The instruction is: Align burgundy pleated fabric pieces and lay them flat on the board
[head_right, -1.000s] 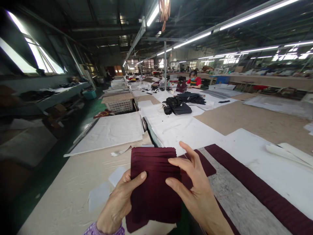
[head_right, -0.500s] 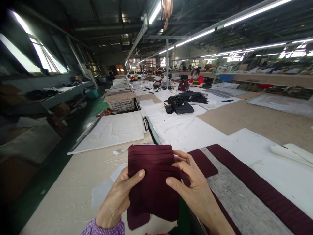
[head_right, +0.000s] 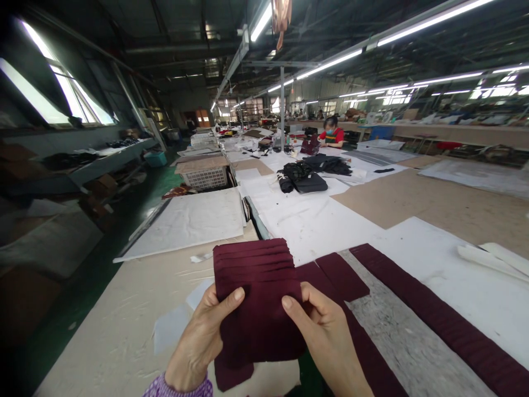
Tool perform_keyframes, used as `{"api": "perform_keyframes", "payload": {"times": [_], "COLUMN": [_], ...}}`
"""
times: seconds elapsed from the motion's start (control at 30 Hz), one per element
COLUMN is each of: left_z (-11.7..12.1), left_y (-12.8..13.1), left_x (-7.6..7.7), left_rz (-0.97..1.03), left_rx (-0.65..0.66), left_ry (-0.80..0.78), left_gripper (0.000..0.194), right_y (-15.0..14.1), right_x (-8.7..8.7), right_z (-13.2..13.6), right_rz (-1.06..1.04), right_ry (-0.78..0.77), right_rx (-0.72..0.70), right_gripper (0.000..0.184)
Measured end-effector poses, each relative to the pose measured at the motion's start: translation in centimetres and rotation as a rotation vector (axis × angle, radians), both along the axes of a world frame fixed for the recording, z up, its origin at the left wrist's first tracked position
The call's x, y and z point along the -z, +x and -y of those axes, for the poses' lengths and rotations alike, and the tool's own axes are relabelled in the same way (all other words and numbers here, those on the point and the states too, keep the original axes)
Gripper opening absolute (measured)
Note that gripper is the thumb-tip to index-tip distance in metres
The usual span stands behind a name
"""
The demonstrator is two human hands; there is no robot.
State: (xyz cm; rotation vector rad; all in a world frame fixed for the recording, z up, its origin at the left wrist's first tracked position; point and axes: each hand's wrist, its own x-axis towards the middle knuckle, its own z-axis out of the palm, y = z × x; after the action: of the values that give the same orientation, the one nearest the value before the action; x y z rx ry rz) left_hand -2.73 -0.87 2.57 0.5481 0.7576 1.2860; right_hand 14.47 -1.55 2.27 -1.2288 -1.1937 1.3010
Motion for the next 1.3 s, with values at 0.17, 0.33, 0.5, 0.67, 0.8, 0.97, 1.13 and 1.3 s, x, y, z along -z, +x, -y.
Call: {"api": "perform_keyframes", "payload": {"times": [0.17, 0.33, 0.5, 0.67, 0.8, 0.97, 1.13, 1.3], "left_z": [0.0, -0.3, -0.5, -0.7, -0.8, -1.0, -1.8, -3.2], "left_y": [0.2, 0.5, 0.5, 0.4, 0.8, 1.7, 3.9, 6.4], "left_x": [0.4, 0.6, 0.9, 1.6, 2.0, 2.2, 3.8, 9.2], "left_rz": [0.004, 0.038, 0.036, 0.013, 0.001, -0.012, -0.008, -0.158], "left_rx": [0.011, 0.011, -0.01, 0.01, 0.017, 0.005, 0.024, 0.143], "left_ry": [0.018, 0.006, -0.024, 0.001, 0.021, 0.007, -0.033, -0.025], "left_gripper": [0.018, 0.016, 0.017, 0.014, 0.011, 0.012, 0.017, 0.035], "right_y": [0.0, 0.0, -0.1, -0.1, 0.0, 0.1, 0.8, 7.0], "right_x": [0.4, 1.0, 1.7, 2.3, 2.5, 3.3, 5.3, 9.2], "right_z": [-0.1, -0.1, -0.6, -1.2, -1.1, -1.3, -2.2, -2.0], "right_rz": [0.021, 0.039, -0.049, -0.283, -0.363, -0.317, -0.073, 0.124], "right_ry": [0.024, 0.017, -0.016, -0.076, -0.15, -0.118, -0.035, -0.049], "right_rx": [0.047, 0.073, 0.106, 0.021, -0.028, 0.072, 0.228, 0.432], "right_gripper": [0.026, 0.026, 0.028, 0.05, 0.037, 0.032, 0.035, 0.036]}}
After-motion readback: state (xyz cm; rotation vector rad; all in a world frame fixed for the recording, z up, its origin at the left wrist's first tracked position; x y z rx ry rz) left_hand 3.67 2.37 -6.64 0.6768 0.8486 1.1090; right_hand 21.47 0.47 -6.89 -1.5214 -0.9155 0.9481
